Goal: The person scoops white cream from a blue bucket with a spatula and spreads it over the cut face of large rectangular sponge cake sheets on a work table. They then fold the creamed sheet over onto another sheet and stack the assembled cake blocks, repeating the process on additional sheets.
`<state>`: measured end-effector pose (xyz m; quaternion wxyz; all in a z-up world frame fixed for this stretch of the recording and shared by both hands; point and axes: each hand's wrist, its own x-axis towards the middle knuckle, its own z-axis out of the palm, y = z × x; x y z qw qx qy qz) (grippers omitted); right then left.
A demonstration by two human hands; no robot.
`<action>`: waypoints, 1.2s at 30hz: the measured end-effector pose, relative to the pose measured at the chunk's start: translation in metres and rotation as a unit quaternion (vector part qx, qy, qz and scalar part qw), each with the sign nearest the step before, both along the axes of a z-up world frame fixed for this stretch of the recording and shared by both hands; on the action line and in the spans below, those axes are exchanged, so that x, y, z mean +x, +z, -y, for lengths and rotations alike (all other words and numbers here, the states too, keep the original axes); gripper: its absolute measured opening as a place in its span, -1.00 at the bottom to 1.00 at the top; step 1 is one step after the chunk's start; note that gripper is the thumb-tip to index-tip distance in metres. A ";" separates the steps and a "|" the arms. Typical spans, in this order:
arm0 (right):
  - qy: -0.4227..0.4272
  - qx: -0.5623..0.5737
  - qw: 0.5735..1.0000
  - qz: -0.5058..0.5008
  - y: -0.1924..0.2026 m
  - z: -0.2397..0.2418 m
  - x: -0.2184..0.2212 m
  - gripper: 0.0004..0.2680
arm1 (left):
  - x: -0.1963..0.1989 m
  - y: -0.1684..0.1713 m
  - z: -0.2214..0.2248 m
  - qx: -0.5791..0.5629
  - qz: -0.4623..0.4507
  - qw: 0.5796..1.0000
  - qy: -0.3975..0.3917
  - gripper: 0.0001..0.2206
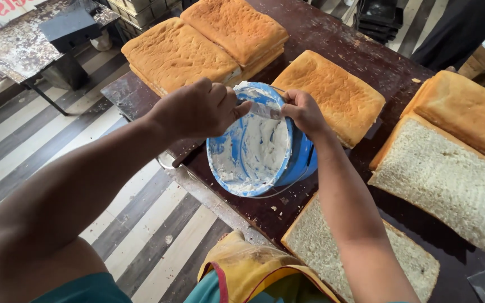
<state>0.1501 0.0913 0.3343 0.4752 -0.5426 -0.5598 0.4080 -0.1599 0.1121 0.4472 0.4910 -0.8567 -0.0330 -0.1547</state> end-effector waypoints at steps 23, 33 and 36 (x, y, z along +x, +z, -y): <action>0.036 0.018 0.993 0.114 -0.002 0.016 -0.019 -0.88 | -0.011 -0.113 -0.043 -0.212 0.042 0.936 0.279 -0.55; 0.007 0.069 0.980 0.186 -0.003 0.016 -0.030 -0.88 | -0.035 -0.185 -0.042 -0.356 0.079 0.829 0.423 -0.72; -0.008 0.060 0.984 0.165 -0.007 0.017 -0.019 -0.90 | -0.031 -0.191 -0.025 -0.449 0.088 0.771 0.443 -0.71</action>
